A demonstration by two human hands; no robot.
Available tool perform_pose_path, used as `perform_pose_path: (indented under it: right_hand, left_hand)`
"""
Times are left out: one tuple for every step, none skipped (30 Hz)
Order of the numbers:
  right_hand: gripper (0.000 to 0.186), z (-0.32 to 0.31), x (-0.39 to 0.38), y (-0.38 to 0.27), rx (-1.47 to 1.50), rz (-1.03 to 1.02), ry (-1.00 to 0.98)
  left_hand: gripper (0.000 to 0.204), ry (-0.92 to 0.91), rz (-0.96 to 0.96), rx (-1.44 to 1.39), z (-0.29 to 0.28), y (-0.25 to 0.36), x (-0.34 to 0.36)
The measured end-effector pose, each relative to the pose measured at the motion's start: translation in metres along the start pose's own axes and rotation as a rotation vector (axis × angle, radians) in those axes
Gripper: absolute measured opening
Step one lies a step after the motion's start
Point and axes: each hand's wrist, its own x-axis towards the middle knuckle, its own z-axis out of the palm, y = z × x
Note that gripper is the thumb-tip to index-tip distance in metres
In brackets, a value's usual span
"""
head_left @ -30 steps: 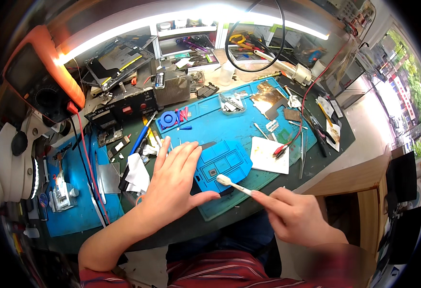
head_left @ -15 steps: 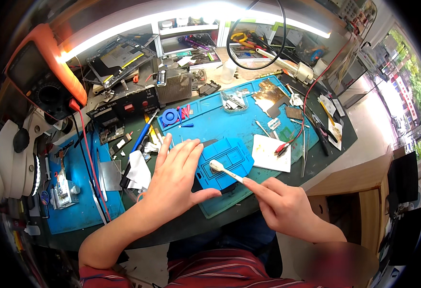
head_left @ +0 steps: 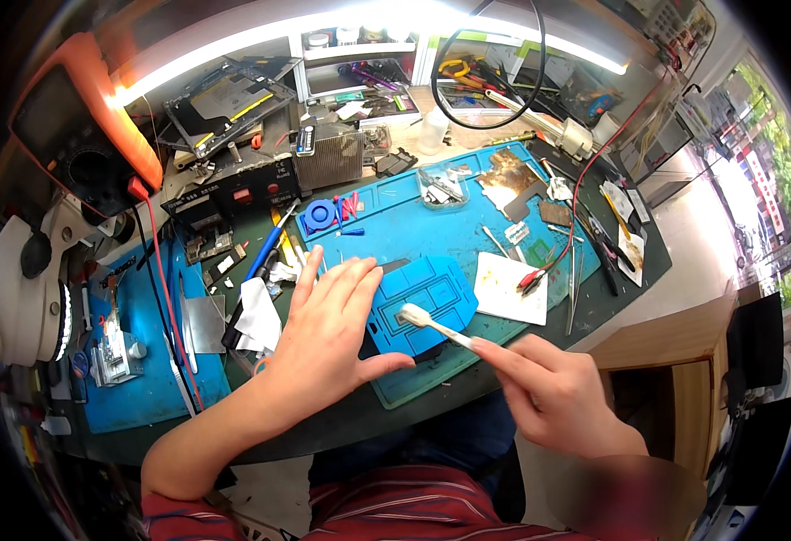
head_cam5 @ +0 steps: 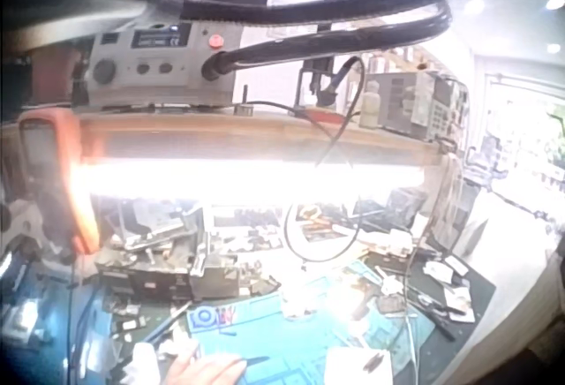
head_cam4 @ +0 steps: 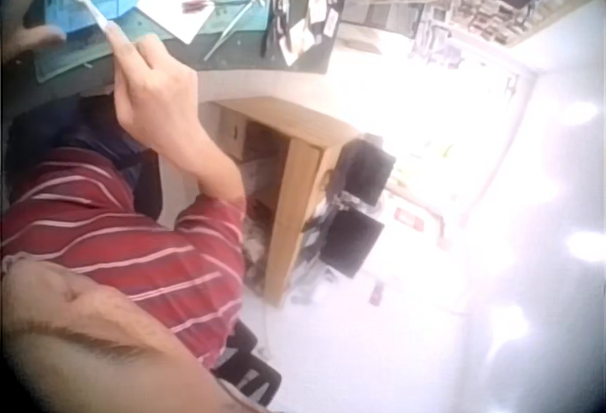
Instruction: The person handles a black rectangular object, then moves to a workbench to clean a small component with a toothbrush, applies flux with a syringe, and uses a hot air gun and tweezers to reflow solder on the component. The person also looks through a microscope during the process.
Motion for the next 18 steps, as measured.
perform_pose_path:
  right_hand:
    - [0.052, 0.005, 0.0, 0.001, -0.007, 0.003, -0.002]
    - [0.052, 0.012, -0.001, 0.002, -0.014, 0.008, -0.005]
    - [0.053, 0.017, -0.001, 0.003, -0.016, -0.003, -0.012]
    - [0.053, 0.004, -0.007, 0.0, -0.007, 0.023, -0.043]
    - [0.052, -0.005, -0.012, 0.004, 0.01, 0.046, -0.001]
    - [0.051, -0.015, -0.017, 0.009, 0.02, 0.072, 0.047]
    - [0.051, -0.021, -0.021, 0.014, 0.032, 0.098, 0.094]
    - [0.047, -0.017, -0.021, 0.025, 0.028, 0.115, 0.243]
    - [0.044, -0.02, -0.023, 0.035, -0.038, 0.209, 0.294]
    - [0.042, -0.022, -0.024, 0.046, -0.101, 0.313, 0.345]
    - [0.04, -0.021, -0.024, 0.061, -0.161, 0.417, 0.397]
    - [0.038, -0.018, -0.027, 0.083, -0.221, 0.402, 0.495]
    - [0.036, -0.012, -0.029, 0.108, -0.268, 0.378, 0.594]
    - [0.035, -0.011, -0.033, 0.127, -0.322, 0.385, 0.618]
    - [0.035, -0.008, -0.031, 0.138, -0.312, 0.404, 0.627]
    - [0.036, -0.004, -0.027, 0.145, -0.299, 0.425, 0.634]
    - [0.037, -0.002, -0.022, 0.152, -0.285, 0.444, 0.64]
    - [0.038, 0.002, -0.011, 0.157, -0.256, 0.41, 0.644]
  left_hand:
    - [0.097, 0.0, 0.008, -0.004, 0.001, 0.0, 0.002]
    - [0.097, -0.001, 0.016, -0.009, 0.002, 0.0, 0.004]
    - [0.097, 0.003, 0.01, -0.007, 0.001, 0.0, 0.003]
    - [0.097, -0.001, 0.005, -0.002, 0.0, 0.0, 0.002]
    - [0.097, -0.007, 0.002, 0.001, 0.0, 0.0, 0.001]
    - [0.098, -0.008, 0.005, 0.004, -0.001, 0.001, 0.002]
    - [0.098, -0.012, -0.008, 0.007, -0.001, 0.001, 0.001]
    - [0.099, -0.018, -0.022, 0.01, -0.002, 0.0, -0.001]
    - [0.099, -0.016, -0.018, 0.0, 0.001, 0.0, 0.0]
    - [0.101, -0.023, -0.03, -0.006, 0.0, 0.0, 0.0]
    - [0.1, -0.026, -0.026, -0.007, 0.0, 0.002, 0.001]
    - [0.1, -0.023, -0.021, -0.01, 0.0, 0.003, 0.002]
    - [0.1, -0.023, -0.025, 0.002, -0.002, 0.003, 0.001]
    - [0.099, -0.022, -0.018, -0.005, 0.001, 0.003, 0.003]
    - [0.099, -0.021, -0.013, -0.006, 0.001, 0.003, 0.004]
    - [0.099, -0.025, -0.01, -0.006, 0.0, 0.002, 0.003]
    - [0.099, -0.027, -0.008, -0.007, -0.001, 0.001, 0.004]
    - [0.098, -0.033, -0.017, -0.002, -0.006, -0.001, 0.001]
